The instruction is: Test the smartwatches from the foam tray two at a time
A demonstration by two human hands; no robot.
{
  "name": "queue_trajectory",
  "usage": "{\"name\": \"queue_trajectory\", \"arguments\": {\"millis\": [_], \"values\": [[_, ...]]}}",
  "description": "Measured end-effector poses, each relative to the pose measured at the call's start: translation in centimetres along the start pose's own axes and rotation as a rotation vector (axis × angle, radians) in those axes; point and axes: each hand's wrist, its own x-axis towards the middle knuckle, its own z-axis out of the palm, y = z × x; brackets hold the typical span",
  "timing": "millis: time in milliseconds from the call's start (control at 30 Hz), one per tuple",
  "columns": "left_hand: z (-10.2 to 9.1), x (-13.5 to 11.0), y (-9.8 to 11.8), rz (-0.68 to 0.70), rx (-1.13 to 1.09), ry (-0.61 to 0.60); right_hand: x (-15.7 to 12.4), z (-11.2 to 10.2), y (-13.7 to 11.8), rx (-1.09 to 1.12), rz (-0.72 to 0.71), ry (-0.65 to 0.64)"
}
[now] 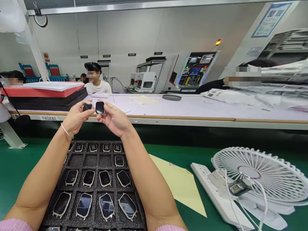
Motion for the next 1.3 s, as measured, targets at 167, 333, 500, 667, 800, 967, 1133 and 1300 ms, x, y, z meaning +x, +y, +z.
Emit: {"name": "queue_trajectory", "arguments": {"millis": [167,333,500,667,800,967,1133,1300], "values": [[0.6,0.1,-0.6,0.156,0.225,0.138,-0.1,-0.1,0.3,0.004,-0.015,0.010],[0.9,-0.2,-0.5,0.269,0.377,0.161,-0.1,-0.5,0.4,-0.071,-0.089,-0.022],[0.8,-0.5,-0.2,0.285,0.408,0.152,-0.3,-0.5,0.3,-0.087,-0.084,-0.039],[0.6,-0.6,0.0,0.274,0.438,0.158,-0.4,-0.6,0.5,-0.023,-0.066,-0.068],[0.5,-0.6,-0.1,0.287,0.465,0.162,-0.5,-0.7,0.7,-0.045,-0.077,-0.075],[0.6,0.2,1.0,0.263,0.488,0.158,0.1,0.1,-0.4,-0.007,-0.048,-0.052],[-0.1,-2.2,3.2,0.187,0.541,-0.015,-1.9,1.3,-0.9,0.011,0.032,-0.039],[-1.7,-10.8,2.9,-0.282,0.349,-0.306,-9.7,2.2,3.0,0.128,0.297,-0.006]]}}
